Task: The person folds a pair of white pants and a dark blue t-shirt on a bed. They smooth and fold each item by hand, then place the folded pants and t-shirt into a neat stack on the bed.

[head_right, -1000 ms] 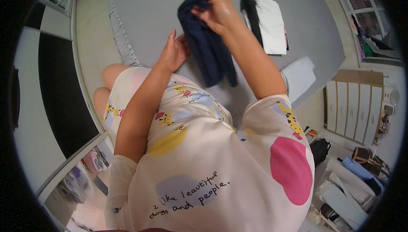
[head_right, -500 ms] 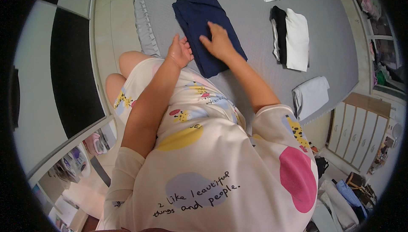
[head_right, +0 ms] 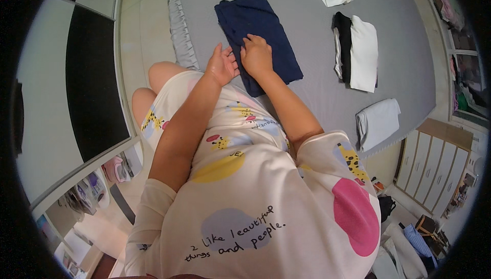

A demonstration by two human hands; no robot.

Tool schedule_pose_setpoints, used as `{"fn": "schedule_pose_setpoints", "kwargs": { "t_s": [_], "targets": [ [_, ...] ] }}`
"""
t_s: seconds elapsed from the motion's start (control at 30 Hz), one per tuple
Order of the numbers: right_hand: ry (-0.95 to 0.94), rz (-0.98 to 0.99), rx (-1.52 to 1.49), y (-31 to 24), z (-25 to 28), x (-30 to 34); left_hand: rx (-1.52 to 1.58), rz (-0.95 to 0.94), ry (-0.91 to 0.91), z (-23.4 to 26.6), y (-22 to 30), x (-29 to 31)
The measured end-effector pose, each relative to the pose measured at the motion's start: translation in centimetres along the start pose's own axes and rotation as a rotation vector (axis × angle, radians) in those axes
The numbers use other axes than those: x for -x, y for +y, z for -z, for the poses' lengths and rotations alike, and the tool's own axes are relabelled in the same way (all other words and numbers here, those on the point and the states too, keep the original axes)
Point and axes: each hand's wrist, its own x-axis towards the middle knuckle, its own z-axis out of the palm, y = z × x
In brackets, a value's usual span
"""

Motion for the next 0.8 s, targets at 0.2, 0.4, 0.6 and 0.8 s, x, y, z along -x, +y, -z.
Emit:
{"fn": "schedule_pose_setpoints", "kwargs": {
  "t_s": [0.2,0.4,0.6,0.8],
  "targets": [
    [-0.071,-0.484,-0.645,4.2,1.2,-1.6,-0.008,-0.011,-0.045,-1.6,0.3,1.5],
    [-0.078,-0.973,-1.742,7.3,5.9,-1.6,-0.208,-0.135,0.054,-1.8,-0.5,0.6],
    [-0.125,-0.851,-1.785,9.0,6.1,-2.1,-0.730,-0.529,0.288,-1.6,-1.9,-3.0],
    [0.086,-0.768,-1.717,11.8,10.8,-3.8,-0.732,-0.615,0.380,-1.5,2.8,-3.3]
  ]
}}
